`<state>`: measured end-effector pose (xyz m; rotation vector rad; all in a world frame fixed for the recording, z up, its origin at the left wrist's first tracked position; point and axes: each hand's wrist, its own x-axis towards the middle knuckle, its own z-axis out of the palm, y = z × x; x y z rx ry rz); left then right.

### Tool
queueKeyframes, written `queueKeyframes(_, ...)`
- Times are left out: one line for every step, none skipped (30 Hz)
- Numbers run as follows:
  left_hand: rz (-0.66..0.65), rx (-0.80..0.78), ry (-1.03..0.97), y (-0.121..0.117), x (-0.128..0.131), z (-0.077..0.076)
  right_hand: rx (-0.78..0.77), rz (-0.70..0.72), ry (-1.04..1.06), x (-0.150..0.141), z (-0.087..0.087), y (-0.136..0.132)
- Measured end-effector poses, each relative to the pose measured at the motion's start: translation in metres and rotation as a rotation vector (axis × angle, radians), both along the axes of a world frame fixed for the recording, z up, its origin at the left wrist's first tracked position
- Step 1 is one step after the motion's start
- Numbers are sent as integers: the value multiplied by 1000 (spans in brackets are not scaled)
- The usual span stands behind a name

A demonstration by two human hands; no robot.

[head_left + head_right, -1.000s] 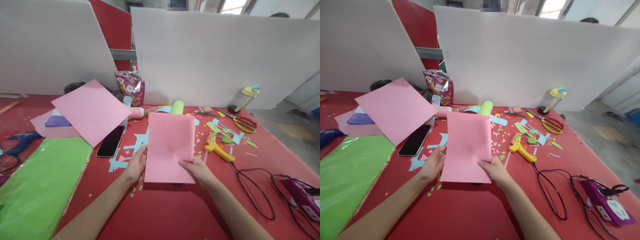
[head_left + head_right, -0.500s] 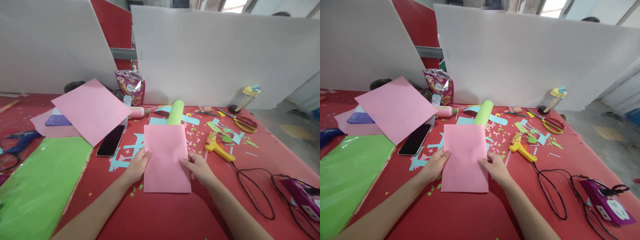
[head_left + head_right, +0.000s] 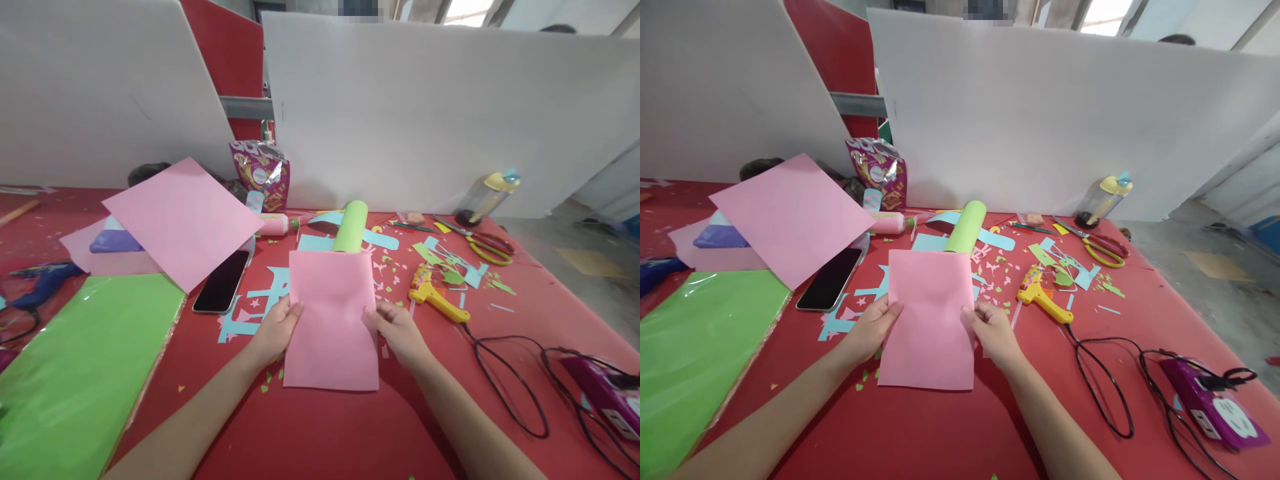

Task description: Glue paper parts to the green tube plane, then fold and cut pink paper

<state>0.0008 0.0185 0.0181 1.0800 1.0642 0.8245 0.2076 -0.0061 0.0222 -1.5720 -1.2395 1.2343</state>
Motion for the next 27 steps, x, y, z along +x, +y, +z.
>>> queueKeyframes(-10,1,17,0,0,0,7,-11,-12,0,1,0)
queueKeyframes(-22,2,28,-1,0,-1,20,-25,-25,0,2,0)
queueKeyframes(-30,3,33,-1,0,-1,34,-38,-38,0,2,0)
queueKeyframes(-37,4,32,-1,0,-1,44,-49,-52,1,1,0)
queueKeyframes(-45,3,26,-1,0,-1,50,-58,-66,1,0,0)
queueKeyframes(-53,2,21,-2,0,-1,53,-62,-75,2,-2,0)
queueKeyframes(-57,2,22,-2,0,-1,54,-64,-82,3,-4,0)
queueKeyframes(-59,4,30,-2,0,0,57,-65,-87,4,-6,1)
queueKeyframes(-58,9,43,-2,0,0,59,-63,-89,4,-8,1)
queueKeyframes(-58,17,58,-2,0,-1,57,-60,-87,5,-9,1)
queueKeyframes(-59,28,73,-2,0,-1,52,-55,-78,5,-10,1)
queueKeyframes(-61,40,87,-2,0,-2,44,-50,-62,5,-10,1)
queueKeyframes(-62,51,100,-2,-1,-2,33,-44,-38,5,-9,0)
queueKeyframes(-63,62,112,-2,-1,-3,19,-38,-7,4,-8,0)
queueKeyframes(-65,69,122,-2,-1,-4,2,-35,30,4,-5,0)
queueKeyframes(-69,71,128,-2,-2,-4,-14,-34,70,3,-3,0)
queueKeyframes(-74,67,132,-2,-2,-4,-33,-36,111,2,0,0)
queueKeyframes(-84,60,132,-2,-2,-4,-54,-36,151,1,2,0)
queueKeyframes(-96,51,128,-2,-1,-3,-76,-34,184,1,4,-1)
queueKeyframes(-108,42,121,-2,-1,-2,-97,-29,210,0,6,-1)
queueKeyframes(-117,36,114,-2,-1,-2,-114,-23,225,0,7,-1)
queueKeyframes(-122,35,106,-2,-1,-1,-124,-16,235,0,7,-1)
queueKeyframes(-127,37,98,-2,-1,0,-128,-12,238,0,6,-1)
queueKeyframes(-132,40,89,-2,-1,0,-127,-13,231,0,5,-1)
queueKeyframes(-138,40,82,-2,-1,0,-122,-20,212,0,3,-1)
queueKeyframes(-145,40,78,-2,-1,0,-116,-33,185,1,0,-1)
queueKeyframes(-150,38,79,-2,-1,-1,-106,-51,153,2,-3,0)
